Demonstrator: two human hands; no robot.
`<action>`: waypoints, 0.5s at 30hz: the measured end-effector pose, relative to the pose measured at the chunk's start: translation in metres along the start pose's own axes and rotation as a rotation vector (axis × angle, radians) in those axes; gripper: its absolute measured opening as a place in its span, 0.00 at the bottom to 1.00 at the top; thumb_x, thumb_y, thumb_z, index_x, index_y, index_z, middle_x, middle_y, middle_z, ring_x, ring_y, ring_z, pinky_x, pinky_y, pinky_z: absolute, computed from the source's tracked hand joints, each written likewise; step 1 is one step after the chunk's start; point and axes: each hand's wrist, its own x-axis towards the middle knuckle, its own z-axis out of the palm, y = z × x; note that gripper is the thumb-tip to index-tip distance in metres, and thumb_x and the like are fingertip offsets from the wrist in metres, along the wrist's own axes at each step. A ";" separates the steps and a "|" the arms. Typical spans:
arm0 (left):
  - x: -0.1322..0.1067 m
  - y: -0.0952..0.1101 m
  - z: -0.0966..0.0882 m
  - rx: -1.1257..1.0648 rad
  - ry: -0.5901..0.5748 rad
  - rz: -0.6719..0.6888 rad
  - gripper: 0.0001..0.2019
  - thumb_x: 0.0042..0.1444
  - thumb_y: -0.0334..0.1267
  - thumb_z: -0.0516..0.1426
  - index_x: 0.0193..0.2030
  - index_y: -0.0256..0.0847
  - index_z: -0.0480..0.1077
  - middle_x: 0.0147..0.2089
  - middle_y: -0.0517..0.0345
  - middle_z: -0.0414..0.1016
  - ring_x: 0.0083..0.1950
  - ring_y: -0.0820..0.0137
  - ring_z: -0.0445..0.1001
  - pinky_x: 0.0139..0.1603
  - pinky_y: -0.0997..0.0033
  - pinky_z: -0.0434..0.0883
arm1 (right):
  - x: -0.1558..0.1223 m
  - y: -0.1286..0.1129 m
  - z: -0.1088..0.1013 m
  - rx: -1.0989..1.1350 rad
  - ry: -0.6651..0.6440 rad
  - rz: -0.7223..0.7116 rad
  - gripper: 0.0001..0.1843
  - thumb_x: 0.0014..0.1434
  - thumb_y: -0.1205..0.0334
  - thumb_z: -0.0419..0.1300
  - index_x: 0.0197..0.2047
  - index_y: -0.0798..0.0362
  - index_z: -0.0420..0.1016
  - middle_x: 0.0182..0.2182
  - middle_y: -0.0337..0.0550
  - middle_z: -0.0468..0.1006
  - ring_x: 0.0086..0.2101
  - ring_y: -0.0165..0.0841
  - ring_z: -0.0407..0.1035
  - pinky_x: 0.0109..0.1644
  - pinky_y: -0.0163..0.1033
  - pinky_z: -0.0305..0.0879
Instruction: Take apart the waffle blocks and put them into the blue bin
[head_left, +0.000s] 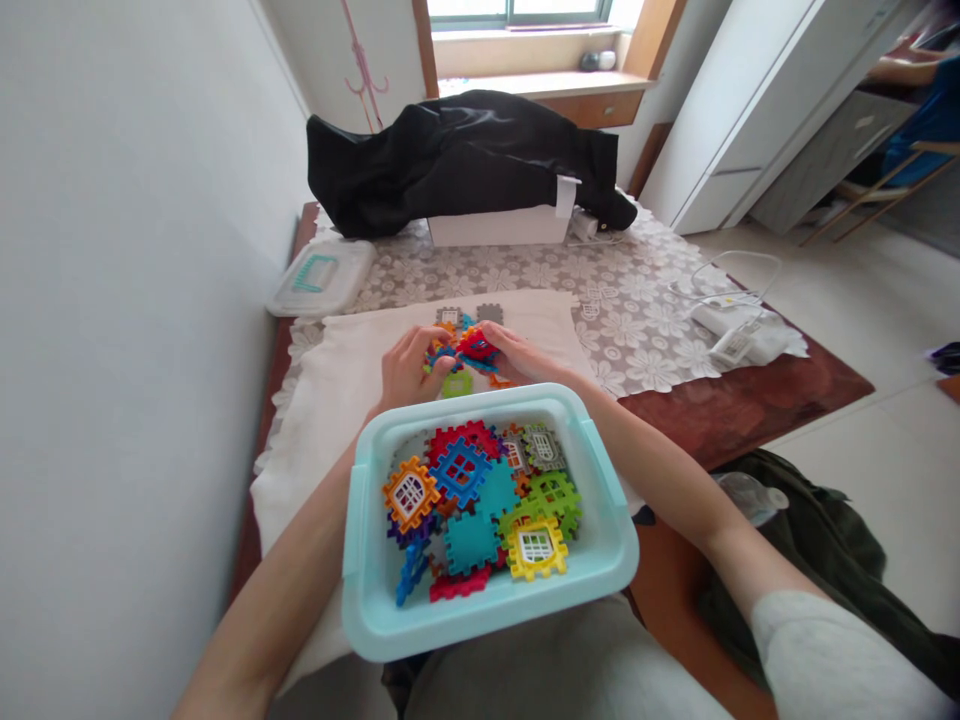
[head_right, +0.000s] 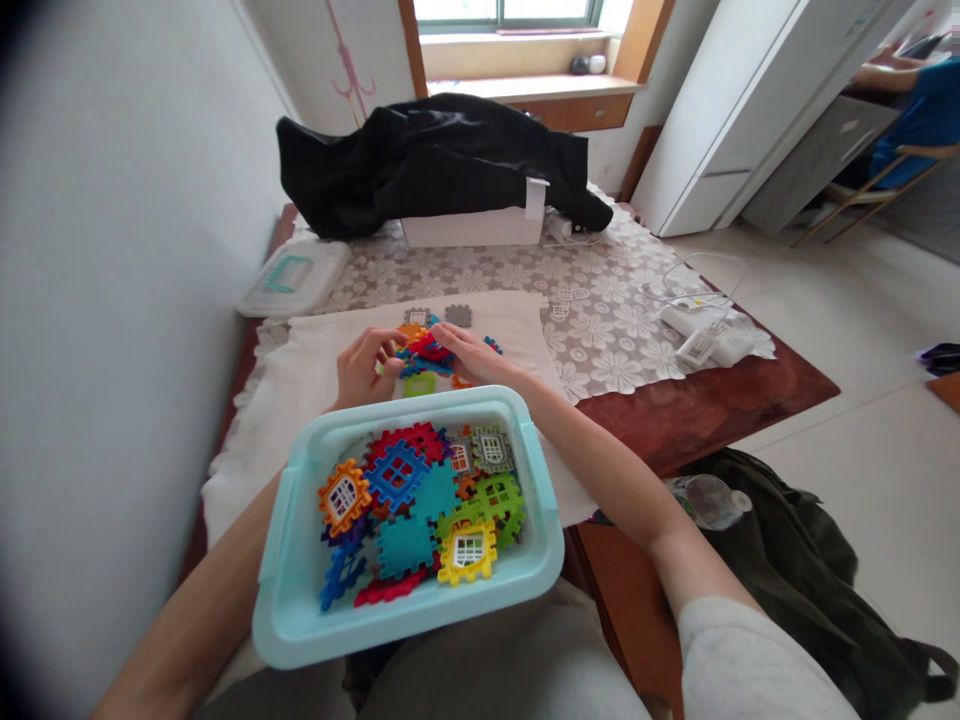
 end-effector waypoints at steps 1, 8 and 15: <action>0.000 -0.002 0.000 0.004 0.003 -0.029 0.36 0.80 0.73 0.44 0.52 0.44 0.78 0.47 0.49 0.84 0.42 0.61 0.82 0.43 0.60 0.77 | 0.000 -0.003 0.000 0.007 0.013 -0.005 0.39 0.49 0.23 0.81 0.43 0.46 0.76 0.39 0.37 0.82 0.39 0.34 0.74 0.45 0.38 0.76; 0.000 -0.022 0.010 0.147 -0.128 -0.150 0.29 0.77 0.66 0.57 0.62 0.42 0.79 0.66 0.38 0.82 0.70 0.43 0.77 0.72 0.39 0.74 | -0.011 -0.026 -0.005 -0.092 0.042 -0.047 0.38 0.53 0.21 0.76 0.44 0.45 0.75 0.41 0.43 0.84 0.43 0.39 0.78 0.44 0.42 0.78; -0.009 -0.022 0.013 0.198 -0.516 -0.172 0.57 0.60 0.72 0.71 0.86 0.42 0.62 0.91 0.32 0.49 0.91 0.29 0.46 0.88 0.23 0.45 | -0.035 -0.062 -0.015 -0.139 -0.264 -0.179 0.42 0.52 0.16 0.74 0.47 0.45 0.75 0.44 0.47 0.84 0.42 0.39 0.79 0.47 0.45 0.78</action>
